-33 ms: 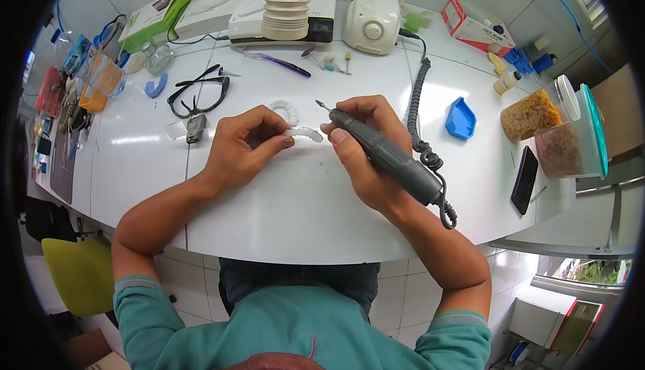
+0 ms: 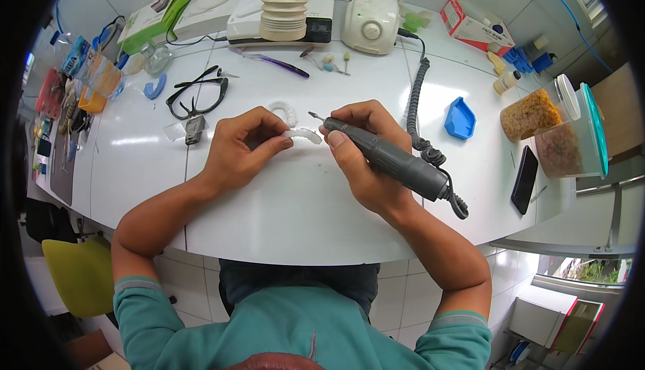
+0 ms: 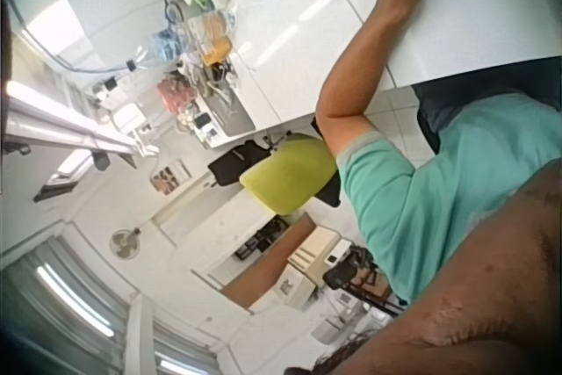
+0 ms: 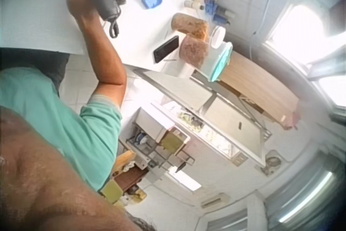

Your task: The person uses a rotary grinding tool to shape and smooth a small white dental appliance held in their left hand. They systematically grind different sections of the object, rotating it to access various surfaces while maintaining a steady grip.

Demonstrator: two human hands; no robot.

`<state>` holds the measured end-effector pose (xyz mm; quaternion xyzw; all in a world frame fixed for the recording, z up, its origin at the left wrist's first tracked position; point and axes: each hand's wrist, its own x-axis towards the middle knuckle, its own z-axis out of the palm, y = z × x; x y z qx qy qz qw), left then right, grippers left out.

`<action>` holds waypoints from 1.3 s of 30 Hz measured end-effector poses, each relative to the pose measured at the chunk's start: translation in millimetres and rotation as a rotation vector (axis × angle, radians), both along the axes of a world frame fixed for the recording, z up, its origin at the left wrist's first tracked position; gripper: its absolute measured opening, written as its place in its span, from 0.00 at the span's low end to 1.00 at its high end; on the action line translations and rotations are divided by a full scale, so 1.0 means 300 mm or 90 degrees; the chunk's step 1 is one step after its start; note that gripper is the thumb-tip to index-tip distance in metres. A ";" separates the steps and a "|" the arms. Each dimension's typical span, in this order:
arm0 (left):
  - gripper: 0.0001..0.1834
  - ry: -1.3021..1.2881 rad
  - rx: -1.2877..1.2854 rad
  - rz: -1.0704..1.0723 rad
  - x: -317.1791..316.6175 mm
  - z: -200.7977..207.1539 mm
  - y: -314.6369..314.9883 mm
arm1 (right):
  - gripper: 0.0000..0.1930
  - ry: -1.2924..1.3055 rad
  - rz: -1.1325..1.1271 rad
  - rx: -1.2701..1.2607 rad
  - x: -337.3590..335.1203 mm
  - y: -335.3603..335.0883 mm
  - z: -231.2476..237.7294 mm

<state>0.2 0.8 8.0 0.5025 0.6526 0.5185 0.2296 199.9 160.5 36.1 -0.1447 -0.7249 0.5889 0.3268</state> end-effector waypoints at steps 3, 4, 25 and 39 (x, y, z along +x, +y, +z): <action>0.07 0.010 -0.002 -0.002 -0.001 0.002 0.002 | 0.13 -0.010 0.002 -0.002 0.005 0.002 -0.003; 0.07 0.012 -0.002 -0.004 -0.001 0.004 0.002 | 0.13 -0.008 0.001 -0.005 0.006 0.002 -0.004; 0.09 0.010 -0.009 -0.009 0.002 0.006 0.002 | 0.09 -0.012 0.017 -0.023 -0.001 -0.008 -0.011; 0.09 0.012 -0.005 -0.016 0.004 0.006 0.005 | 0.09 -0.016 0.027 -0.027 0.003 -0.003 -0.014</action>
